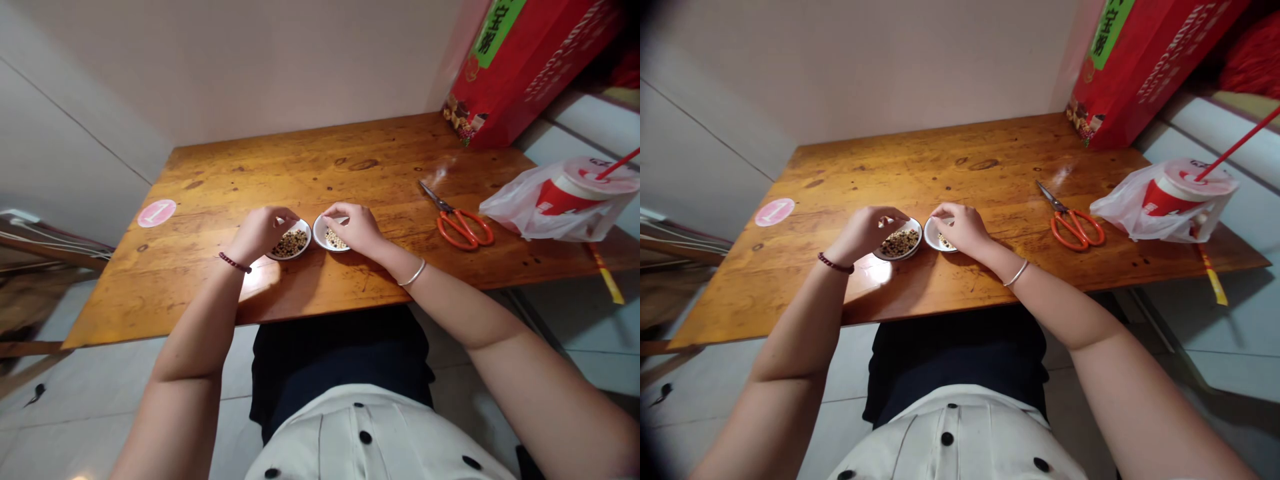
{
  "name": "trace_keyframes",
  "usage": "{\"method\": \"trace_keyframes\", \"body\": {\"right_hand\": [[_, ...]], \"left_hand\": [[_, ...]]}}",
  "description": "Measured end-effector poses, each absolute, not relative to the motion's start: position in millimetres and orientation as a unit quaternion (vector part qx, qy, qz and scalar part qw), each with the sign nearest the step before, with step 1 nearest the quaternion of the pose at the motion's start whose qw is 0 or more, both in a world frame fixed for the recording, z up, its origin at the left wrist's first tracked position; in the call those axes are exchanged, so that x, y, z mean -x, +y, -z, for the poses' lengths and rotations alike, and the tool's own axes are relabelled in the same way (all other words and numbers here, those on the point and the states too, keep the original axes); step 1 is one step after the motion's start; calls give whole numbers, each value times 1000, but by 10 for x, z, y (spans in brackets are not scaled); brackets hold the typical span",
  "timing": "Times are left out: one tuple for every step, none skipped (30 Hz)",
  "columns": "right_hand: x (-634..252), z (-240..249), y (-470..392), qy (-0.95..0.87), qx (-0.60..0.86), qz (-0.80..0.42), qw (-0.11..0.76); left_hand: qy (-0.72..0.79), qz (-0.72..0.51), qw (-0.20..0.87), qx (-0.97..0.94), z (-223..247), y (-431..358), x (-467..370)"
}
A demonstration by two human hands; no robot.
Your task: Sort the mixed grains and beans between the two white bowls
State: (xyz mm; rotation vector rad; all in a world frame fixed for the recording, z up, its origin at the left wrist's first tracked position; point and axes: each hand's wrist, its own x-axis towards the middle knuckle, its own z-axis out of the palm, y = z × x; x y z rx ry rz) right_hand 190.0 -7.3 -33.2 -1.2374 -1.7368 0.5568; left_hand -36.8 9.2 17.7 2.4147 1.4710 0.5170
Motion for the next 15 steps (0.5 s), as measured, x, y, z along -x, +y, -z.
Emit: {"method": "trace_keyframes", "body": {"right_hand": [[-1901, 332, -73, -705, 509, -219, 443], [-1901, 332, -74, -706, 515, -215, 436], [-1900, 332, -74, -706, 518, -215, 431], [-1898, 331, -75, -707, 520, -215, 428], [-1896, 330, -75, -709, 520, -217, 425], [-1894, 328, -75, -709, 519, -220, 423], [-1892, 325, -76, -710, 519, -222, 421], [-1891, 321, -77, -711, 519, -223, 419], [-1891, 317, -79, -712, 519, -222, 417], [-1891, 313, -82, -713, 519, -222, 416], [-1891, 308, -85, -714, 520, -220, 414], [-1892, 305, -88, -714, 521, -219, 413], [-1892, 303, -91, -713, 523, -220, 413], [-1893, 302, -93, -711, 524, -221, 414], [-1894, 304, -93, -708, 526, -222, 416]], "left_hand": [[512, -163, 136, -832, -182, 102, 403], [514, -157, 138, -832, -186, 111, 431], [514, -157, 139, -832, -187, 118, 450], [512, -165, 141, -831, -187, 121, 459], [508, -178, 144, -831, -186, 121, 455], [501, -194, 151, -830, -185, 116, 441], [493, -210, 160, -829, -185, 108, 419], [484, -225, 170, -828, -183, 96, 390], [476, -240, 180, -827, -179, 84, 358], [469, -253, 188, -825, -173, 71, 326], [462, -267, 195, -823, -163, 60, 296], [455, -279, 199, -822, -149, 51, 270], [448, -290, 203, -821, -132, 46, 248], [442, -300, 205, -820, -112, 44, 231], [436, -307, 206, -820, -90, 45, 219]]}}
